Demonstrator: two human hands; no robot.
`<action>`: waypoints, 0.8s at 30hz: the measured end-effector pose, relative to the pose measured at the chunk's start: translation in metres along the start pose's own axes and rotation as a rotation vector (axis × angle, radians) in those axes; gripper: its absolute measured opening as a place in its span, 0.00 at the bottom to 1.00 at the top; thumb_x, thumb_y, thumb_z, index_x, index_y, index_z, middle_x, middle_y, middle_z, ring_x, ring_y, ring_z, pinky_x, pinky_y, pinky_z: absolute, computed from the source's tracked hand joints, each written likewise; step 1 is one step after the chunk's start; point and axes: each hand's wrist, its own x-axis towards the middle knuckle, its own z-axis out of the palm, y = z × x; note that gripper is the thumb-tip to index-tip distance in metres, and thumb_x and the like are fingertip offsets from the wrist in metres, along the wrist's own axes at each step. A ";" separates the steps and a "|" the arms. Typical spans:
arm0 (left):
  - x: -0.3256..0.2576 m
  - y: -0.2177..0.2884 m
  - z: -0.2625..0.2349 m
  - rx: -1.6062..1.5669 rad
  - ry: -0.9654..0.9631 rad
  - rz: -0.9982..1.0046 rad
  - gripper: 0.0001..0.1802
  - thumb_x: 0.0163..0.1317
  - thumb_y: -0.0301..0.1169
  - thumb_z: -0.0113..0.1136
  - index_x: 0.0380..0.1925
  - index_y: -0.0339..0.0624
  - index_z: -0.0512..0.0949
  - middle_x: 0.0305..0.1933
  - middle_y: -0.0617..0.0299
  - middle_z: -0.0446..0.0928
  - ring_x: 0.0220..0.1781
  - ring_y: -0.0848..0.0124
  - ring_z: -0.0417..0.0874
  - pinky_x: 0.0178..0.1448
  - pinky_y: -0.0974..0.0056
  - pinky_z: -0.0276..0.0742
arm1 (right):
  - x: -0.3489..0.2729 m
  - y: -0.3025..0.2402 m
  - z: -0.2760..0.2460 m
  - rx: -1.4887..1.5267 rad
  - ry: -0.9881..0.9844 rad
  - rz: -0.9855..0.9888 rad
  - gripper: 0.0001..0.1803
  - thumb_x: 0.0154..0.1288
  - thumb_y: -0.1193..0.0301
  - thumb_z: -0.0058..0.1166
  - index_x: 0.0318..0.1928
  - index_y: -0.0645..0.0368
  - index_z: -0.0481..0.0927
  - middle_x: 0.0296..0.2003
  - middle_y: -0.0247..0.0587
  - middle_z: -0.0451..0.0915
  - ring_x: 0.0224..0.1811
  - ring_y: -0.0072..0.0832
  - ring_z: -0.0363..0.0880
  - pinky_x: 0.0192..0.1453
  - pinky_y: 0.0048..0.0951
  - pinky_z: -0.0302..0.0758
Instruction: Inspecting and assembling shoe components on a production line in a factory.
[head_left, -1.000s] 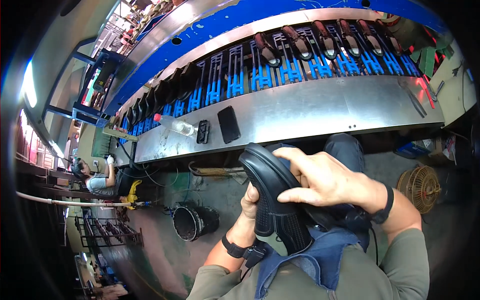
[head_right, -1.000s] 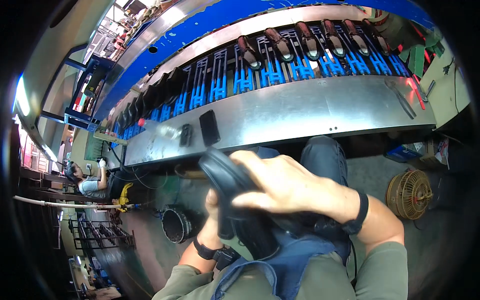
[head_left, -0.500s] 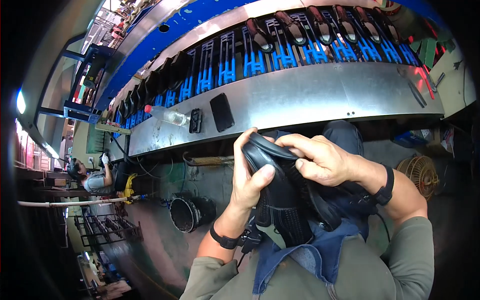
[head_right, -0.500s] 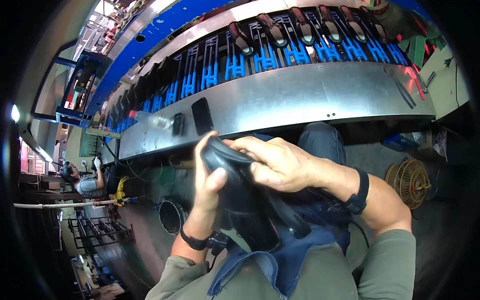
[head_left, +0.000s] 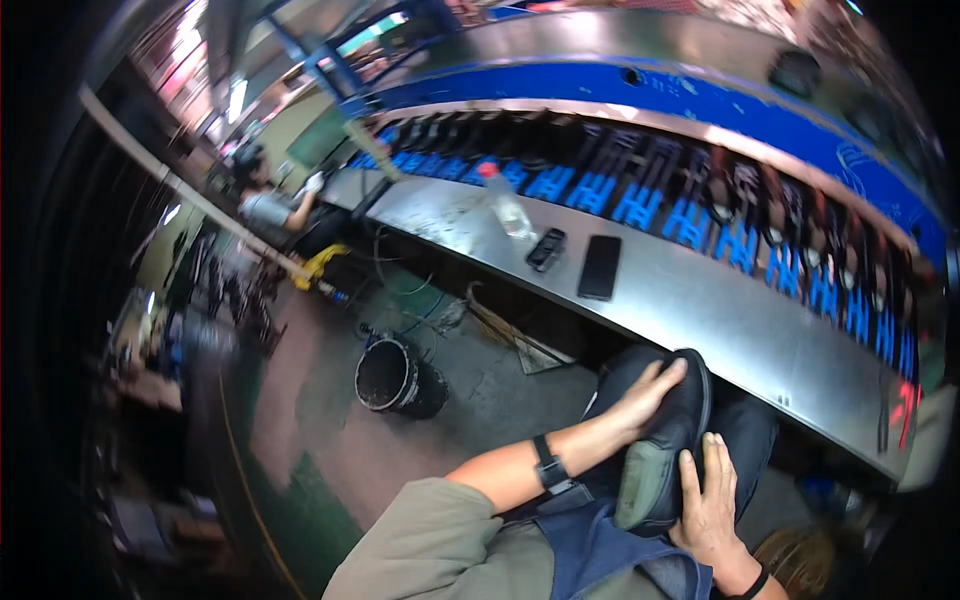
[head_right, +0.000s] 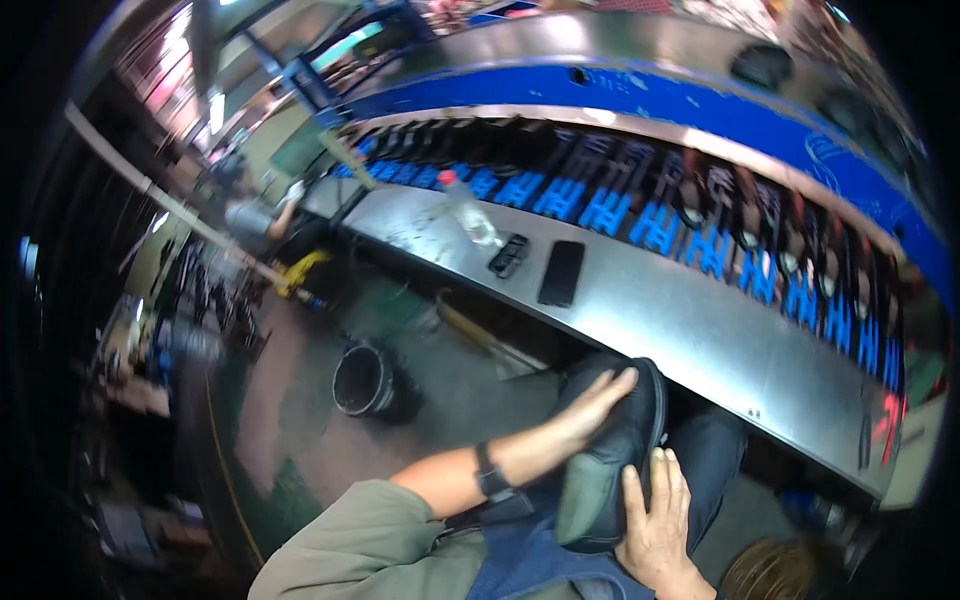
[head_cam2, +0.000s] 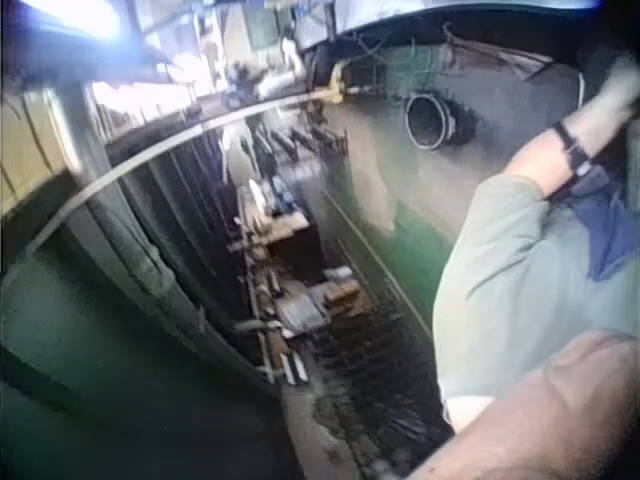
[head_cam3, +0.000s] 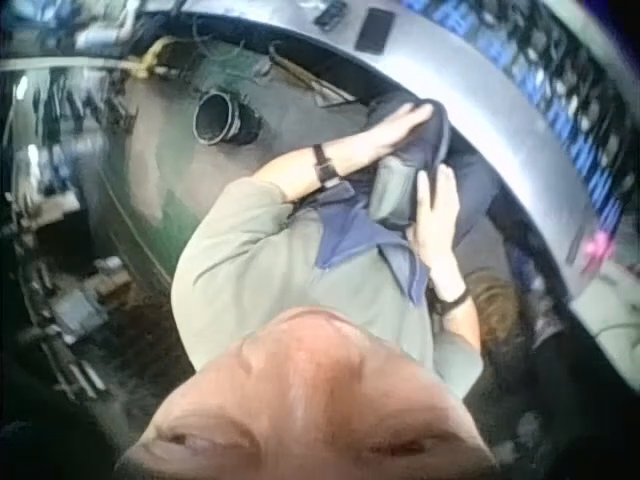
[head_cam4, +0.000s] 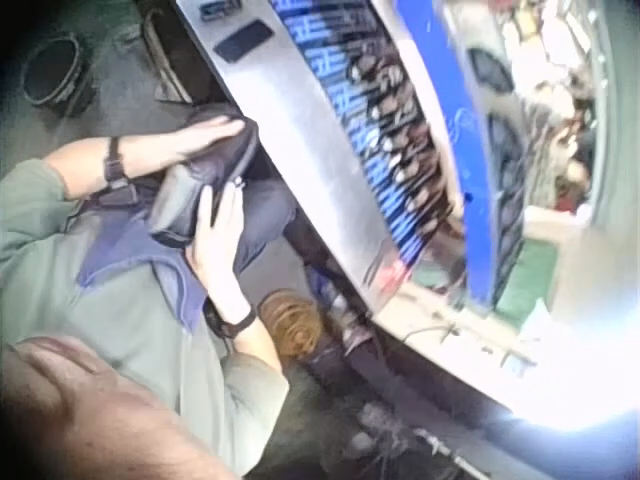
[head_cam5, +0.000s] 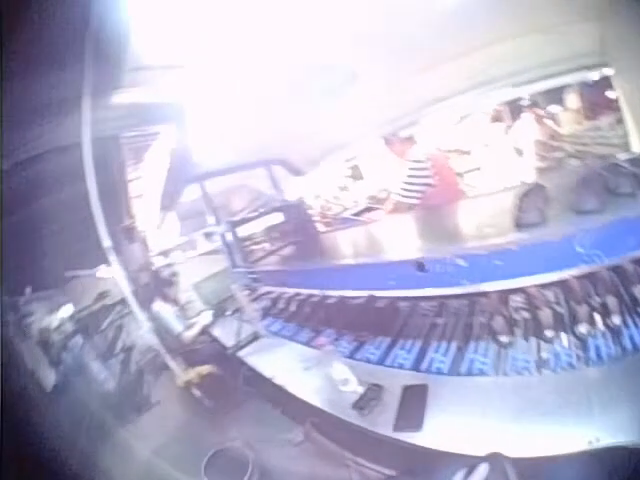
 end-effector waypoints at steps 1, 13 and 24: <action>0.012 0.003 -0.004 -0.053 -0.082 -0.026 0.37 0.73 0.52 0.56 0.68 0.33 0.65 0.63 0.53 0.74 0.64 0.68 0.74 0.65 0.63 0.74 | 0.010 0.012 0.002 -0.025 0.001 -0.150 0.43 0.39 0.74 0.67 0.64 0.56 0.73 0.68 0.69 0.62 0.73 0.66 0.58 0.70 0.64 0.62; 0.012 -0.023 -0.010 0.332 -0.288 0.675 0.25 0.79 0.43 0.46 0.59 0.31 0.77 0.54 0.57 0.80 0.54 0.66 0.80 0.63 0.61 0.73 | 0.053 0.139 0.070 1.209 0.197 0.717 0.29 0.77 0.58 0.53 0.66 0.68 0.71 0.61 0.48 0.76 0.66 0.35 0.72 0.71 0.35 0.66; -0.014 0.066 -0.024 0.903 -0.784 0.342 0.08 0.67 0.33 0.63 0.33 0.41 0.77 0.36 0.64 0.74 0.41 0.71 0.76 0.49 0.63 0.73 | 0.089 0.087 -0.017 0.705 -0.395 0.172 0.09 0.66 0.68 0.60 0.42 0.60 0.81 0.38 0.33 0.82 0.41 0.27 0.78 0.49 0.29 0.72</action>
